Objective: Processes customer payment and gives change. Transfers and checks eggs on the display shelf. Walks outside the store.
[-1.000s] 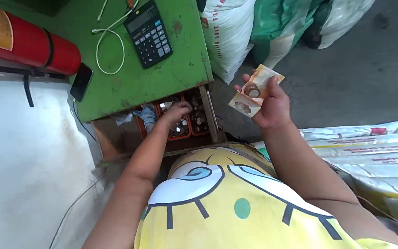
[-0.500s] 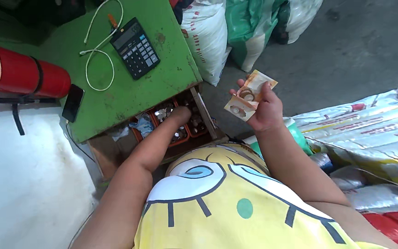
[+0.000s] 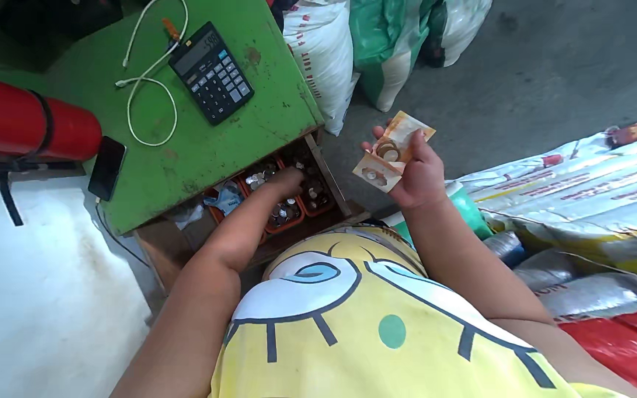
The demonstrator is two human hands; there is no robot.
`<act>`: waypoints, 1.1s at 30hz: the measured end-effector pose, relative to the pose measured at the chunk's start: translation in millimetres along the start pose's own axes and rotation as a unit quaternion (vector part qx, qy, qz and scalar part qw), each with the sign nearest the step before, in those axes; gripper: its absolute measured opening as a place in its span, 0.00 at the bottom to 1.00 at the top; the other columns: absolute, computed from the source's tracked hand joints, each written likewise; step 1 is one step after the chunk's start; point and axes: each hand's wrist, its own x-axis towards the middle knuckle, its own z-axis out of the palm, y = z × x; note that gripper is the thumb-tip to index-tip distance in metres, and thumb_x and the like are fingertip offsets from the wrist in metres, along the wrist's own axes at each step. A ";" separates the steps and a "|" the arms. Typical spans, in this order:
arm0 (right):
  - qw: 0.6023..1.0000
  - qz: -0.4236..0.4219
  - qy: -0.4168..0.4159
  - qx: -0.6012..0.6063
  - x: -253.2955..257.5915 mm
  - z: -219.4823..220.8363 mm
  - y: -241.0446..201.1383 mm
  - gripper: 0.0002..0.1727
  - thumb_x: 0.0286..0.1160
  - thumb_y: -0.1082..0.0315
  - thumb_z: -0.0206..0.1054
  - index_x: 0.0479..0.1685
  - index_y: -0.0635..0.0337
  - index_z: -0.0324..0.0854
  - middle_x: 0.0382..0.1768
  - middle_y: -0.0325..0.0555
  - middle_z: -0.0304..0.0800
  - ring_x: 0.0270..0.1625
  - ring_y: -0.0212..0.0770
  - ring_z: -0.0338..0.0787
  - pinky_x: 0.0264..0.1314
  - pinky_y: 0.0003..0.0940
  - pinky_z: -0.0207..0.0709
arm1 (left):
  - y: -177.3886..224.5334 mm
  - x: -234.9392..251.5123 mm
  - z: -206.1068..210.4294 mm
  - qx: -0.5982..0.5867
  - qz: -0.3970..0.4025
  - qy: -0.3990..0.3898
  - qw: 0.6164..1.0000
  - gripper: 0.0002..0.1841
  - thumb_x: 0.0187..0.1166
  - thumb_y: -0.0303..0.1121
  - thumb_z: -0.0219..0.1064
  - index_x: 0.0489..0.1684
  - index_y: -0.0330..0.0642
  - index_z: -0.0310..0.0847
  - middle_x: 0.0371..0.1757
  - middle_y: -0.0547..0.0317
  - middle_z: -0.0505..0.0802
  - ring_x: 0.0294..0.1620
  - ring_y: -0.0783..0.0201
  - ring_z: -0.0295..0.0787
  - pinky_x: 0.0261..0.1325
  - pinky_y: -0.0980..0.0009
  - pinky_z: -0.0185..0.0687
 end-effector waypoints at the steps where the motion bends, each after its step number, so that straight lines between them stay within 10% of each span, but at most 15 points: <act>1: 1.000 -0.001 -0.003 -0.002 0.0 0.4 1.3 0.30 0.96 0.47 0.24 0.75 0.50 0.66 0.61 0.49 0.91 0.58 0.49 0.94 0.56 0.43 0.92 | -0.2 -1.9 -1.9 -0.031 -0.009 0.009 0.999 0.14 0.78 0.31 0.69 0.59 0.40 0.89 0.56 0.40 0.93 0.62 0.40 0.89 0.68 0.37 0.79; 4: 1.000 0.002 0.000 -0.009 0.9 1.7 5.5 0.31 0.96 0.47 0.24 0.75 0.51 0.66 0.61 0.49 0.91 0.58 0.49 0.94 0.56 0.44 0.91 | -0.1 -6.0 -5.5 -0.057 -0.015 0.005 0.998 0.18 0.79 0.31 0.69 0.66 0.43 0.87 0.62 0.41 0.92 0.68 0.42 0.87 0.73 0.38 0.77; 9: 0.999 0.022 0.012 -0.021 4.5 8.4 13.2 0.31 0.96 0.46 0.24 0.74 0.50 0.67 0.60 0.49 0.91 0.58 0.48 0.94 0.56 0.43 0.91 | 23.8 -12.0 -2.7 0.023 -0.056 -0.040 0.997 0.07 0.76 0.28 0.71 0.45 0.36 0.91 0.53 0.38 0.93 0.58 0.36 0.89 0.60 0.32 0.82; 33: 0.996 0.032 0.048 -0.072 14.6 41.4 13.6 0.28 0.96 0.46 0.30 0.78 0.49 0.66 0.62 0.50 0.90 0.56 0.49 0.95 0.51 0.44 0.92 | 14.0 -30.9 4.4 -0.258 -0.085 0.064 0.960 0.16 0.80 0.33 0.69 0.61 0.35 0.86 0.62 0.38 0.91 0.67 0.41 0.87 0.72 0.39 0.78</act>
